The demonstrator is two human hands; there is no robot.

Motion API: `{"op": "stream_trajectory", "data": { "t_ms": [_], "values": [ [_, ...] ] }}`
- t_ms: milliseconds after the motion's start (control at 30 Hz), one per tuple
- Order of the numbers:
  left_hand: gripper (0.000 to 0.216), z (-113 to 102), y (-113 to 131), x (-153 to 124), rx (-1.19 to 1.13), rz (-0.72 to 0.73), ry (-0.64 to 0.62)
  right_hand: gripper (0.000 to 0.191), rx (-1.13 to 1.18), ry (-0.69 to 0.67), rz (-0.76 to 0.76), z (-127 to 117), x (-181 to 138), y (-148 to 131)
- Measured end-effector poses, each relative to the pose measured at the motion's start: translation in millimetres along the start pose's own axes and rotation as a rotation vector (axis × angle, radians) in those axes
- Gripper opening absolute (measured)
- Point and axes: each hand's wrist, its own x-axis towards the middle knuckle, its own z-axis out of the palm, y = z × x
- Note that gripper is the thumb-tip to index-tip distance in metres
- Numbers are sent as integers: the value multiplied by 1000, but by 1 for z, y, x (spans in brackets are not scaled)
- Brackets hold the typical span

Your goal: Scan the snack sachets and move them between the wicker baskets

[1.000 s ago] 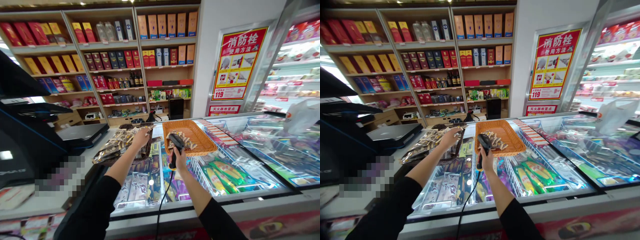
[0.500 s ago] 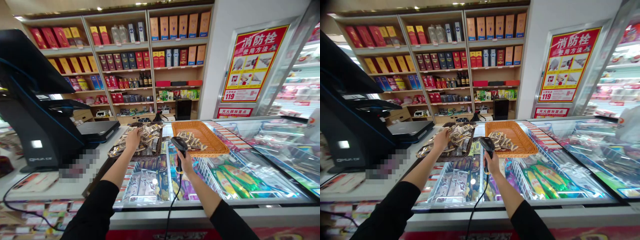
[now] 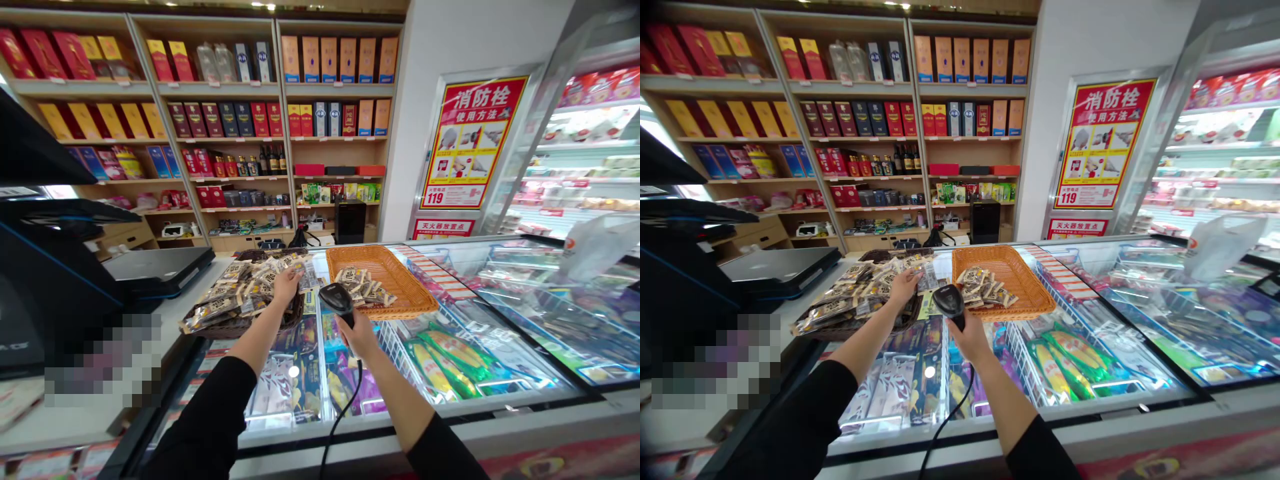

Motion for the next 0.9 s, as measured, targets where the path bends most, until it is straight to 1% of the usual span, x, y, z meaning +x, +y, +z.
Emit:
{"op": "stream_trajectory", "data": {
  "t_ms": [133, 267, 467, 633, 767, 833, 900],
  "values": [
    [29, -2, -7, 1, -11, 5, -7, 25, -123, 25, -77, 4, -1, -4],
    [31, -1, -7, -1, -35, -13, -12, 24, -168, 16, -86, 5, -2, -3],
    [28, 0, -6, -2, -56, -9, -14, 26, -116, 34, -68, 5, -1, 2],
    [34, -1, -9, -3, -20, -8, 13, 27, -67, 16, -29, 5, -1, 3],
    [35, -5, -8, -5, 1, 7, 7, 29, -19, -3, -12, 7, -3, 4],
    [35, -6, -2, -7, 37, 29, 22, 30, 49, 48, -6, 8, -2, 4],
    [34, -3, 10, -12, 87, 71, 64, 32, 155, 158, -2, 6, 0, 4]
  ]
}}
